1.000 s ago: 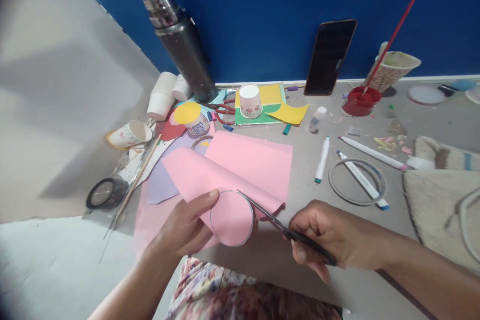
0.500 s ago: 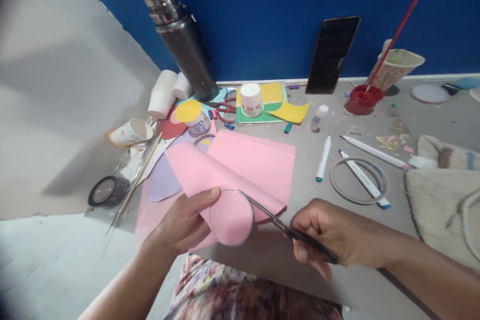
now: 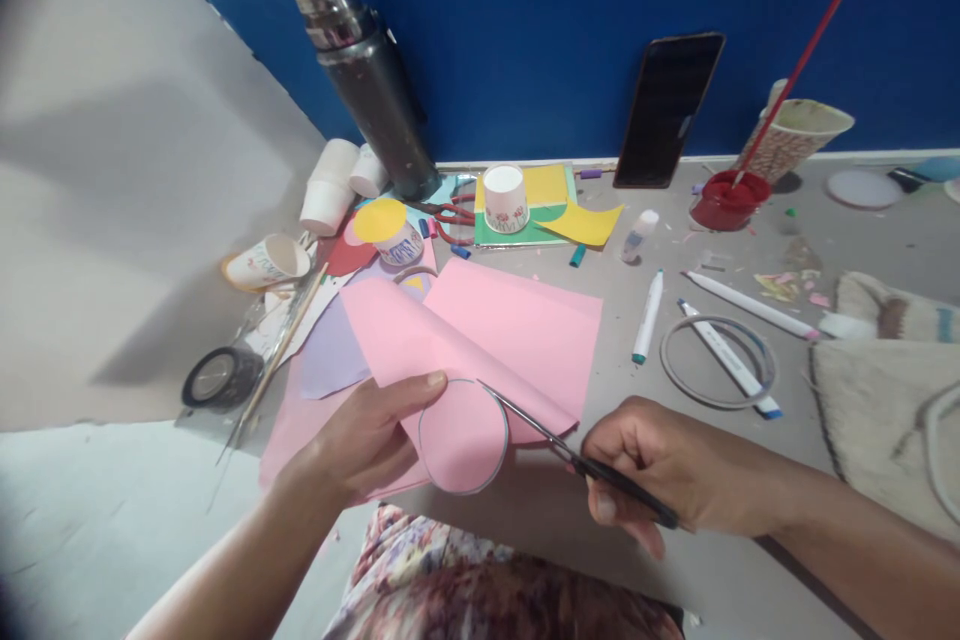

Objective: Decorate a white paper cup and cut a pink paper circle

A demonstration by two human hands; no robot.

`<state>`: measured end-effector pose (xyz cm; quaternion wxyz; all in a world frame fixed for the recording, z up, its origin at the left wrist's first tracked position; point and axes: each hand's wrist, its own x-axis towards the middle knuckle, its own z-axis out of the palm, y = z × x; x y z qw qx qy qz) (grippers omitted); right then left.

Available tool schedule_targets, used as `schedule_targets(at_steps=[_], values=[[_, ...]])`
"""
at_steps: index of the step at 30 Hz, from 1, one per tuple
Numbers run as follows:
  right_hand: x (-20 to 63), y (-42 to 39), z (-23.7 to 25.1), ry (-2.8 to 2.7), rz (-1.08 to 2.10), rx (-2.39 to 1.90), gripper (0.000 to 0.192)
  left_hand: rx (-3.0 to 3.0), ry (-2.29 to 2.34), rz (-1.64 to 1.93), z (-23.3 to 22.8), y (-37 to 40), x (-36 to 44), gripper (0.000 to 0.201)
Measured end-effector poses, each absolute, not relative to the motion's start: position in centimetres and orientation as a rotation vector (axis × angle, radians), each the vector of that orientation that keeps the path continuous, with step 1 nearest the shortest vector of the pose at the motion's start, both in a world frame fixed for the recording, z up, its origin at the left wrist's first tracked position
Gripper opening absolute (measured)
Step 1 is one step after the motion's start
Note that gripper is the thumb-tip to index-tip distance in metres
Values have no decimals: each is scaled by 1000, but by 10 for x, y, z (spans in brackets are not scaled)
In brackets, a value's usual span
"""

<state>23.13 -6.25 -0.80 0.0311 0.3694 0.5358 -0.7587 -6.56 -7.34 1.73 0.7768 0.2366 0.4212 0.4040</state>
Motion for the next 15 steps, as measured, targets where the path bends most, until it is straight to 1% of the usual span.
schedule_targets(at_steps=[4, 9, 15], values=[[229, -61, -3, 1679, -2324, 1133, 70, 482, 920, 864, 18, -72, -67, 19], [227, -61, 2, 1690, -2262, 1161, 66, 468, 919, 873, 16, -71, -68, 24], [229, -61, -3, 1740, -2267, 1125, 67, 467, 903, 877, 17, -72, -68, 18]])
